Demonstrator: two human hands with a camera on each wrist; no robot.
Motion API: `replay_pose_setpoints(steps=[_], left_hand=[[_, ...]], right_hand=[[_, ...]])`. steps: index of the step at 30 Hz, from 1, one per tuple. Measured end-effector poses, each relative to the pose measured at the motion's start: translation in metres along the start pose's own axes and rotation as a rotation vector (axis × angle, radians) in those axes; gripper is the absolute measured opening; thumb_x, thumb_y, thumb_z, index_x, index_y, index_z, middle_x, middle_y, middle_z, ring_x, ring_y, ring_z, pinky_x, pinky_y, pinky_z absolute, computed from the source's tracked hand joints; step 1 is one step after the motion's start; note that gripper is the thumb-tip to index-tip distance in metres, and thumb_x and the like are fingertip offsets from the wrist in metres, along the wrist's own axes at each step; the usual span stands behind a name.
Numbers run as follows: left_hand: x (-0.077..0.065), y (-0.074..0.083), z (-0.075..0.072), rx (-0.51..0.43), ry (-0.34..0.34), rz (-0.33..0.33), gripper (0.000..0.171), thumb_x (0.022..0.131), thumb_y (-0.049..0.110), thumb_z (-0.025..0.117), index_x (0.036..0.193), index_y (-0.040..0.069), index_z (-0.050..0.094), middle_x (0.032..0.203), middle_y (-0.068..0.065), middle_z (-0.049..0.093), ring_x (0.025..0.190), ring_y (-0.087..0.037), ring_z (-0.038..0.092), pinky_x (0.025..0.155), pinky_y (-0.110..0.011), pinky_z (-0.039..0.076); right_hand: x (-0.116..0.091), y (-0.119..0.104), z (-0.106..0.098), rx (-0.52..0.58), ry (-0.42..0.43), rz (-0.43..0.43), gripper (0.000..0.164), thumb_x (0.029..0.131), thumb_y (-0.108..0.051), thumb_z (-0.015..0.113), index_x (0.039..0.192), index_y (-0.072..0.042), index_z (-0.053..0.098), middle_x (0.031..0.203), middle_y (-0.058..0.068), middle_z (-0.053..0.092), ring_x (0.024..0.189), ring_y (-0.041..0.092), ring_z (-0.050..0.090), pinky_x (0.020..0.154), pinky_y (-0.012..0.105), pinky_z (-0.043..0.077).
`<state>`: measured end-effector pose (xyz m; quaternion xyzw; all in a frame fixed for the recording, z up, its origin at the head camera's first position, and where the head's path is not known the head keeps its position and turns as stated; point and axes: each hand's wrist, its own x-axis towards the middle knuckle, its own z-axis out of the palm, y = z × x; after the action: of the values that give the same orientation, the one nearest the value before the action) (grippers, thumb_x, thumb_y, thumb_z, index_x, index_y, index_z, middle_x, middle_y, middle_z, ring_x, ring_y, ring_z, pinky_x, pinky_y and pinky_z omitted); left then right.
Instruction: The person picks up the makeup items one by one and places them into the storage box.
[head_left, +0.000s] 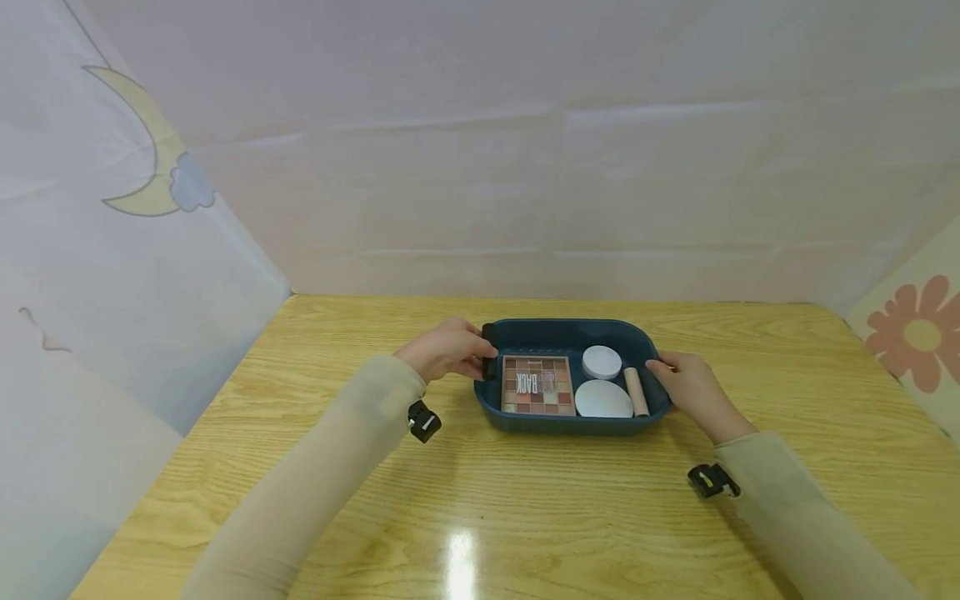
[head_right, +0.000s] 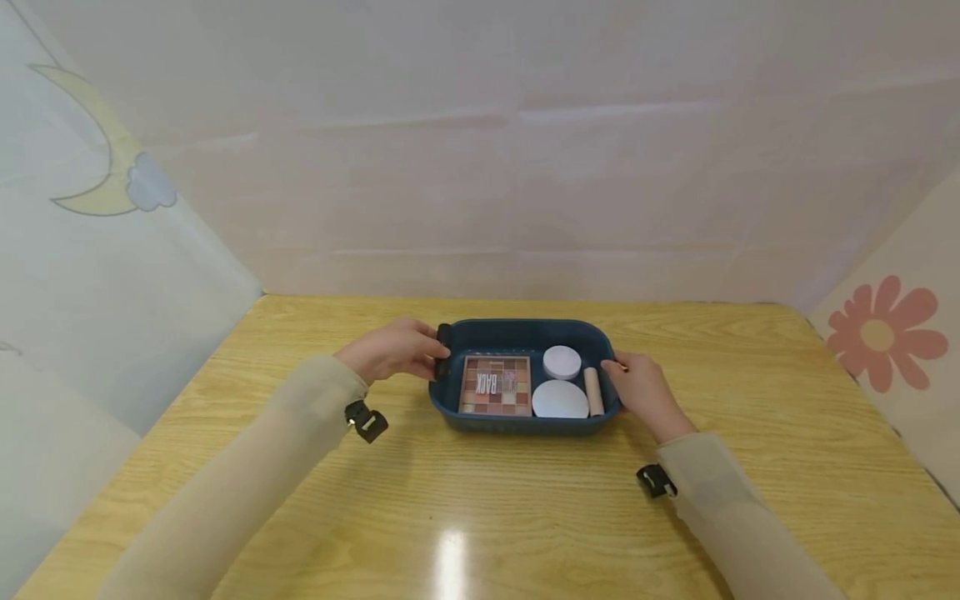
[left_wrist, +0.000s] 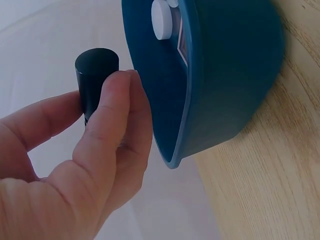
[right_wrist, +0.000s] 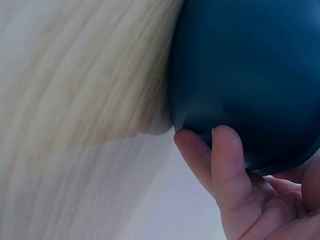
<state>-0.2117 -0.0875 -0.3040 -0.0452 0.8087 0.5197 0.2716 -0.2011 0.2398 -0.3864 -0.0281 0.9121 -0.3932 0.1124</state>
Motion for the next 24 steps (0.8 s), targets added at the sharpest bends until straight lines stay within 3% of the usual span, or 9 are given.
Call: replay_pose_setpoints(steps=[7,17,24], left_hand=[[0.005,0.000,0.002,0.032,-0.009,0.006,0.035,0.102,0.004,0.054,0.133,-0.012,0.054,0.124,-0.027,0.062,0.096,-0.028,0.068,0.091,-0.037,0.058],[0.010,0.009,0.010,0.097,0.010,0.001,0.030,0.100,0.003,0.058,0.126,-0.013,0.060,0.119,-0.028,0.065,0.101,-0.034,0.071,0.082,-0.033,0.060],[0.017,0.014,0.013,0.157,0.007,-0.014,0.036,0.100,0.003,0.058,0.133,-0.011,0.053,0.117,-0.027,0.066,0.098,-0.032,0.071,0.083,-0.033,0.060]], right_hand=[[0.001,0.001,0.000,0.005,0.001,-0.006,0.054,0.110,-0.020,0.037,0.146,0.020,0.031,0.141,0.044,0.040,0.119,0.053,0.055,0.072,0.040,0.061],[0.001,0.000,0.001,0.024,-0.005,0.020,0.055,0.110,-0.021,0.036,0.147,0.019,0.029,0.143,0.043,0.038,0.117,0.050,0.058,0.073,0.040,0.061],[0.001,-0.001,0.001,0.030,-0.002,0.016,0.054,0.110,-0.021,0.037,0.147,0.019,0.030,0.143,0.043,0.039,0.120,0.050,0.056,0.076,0.040,0.061]])
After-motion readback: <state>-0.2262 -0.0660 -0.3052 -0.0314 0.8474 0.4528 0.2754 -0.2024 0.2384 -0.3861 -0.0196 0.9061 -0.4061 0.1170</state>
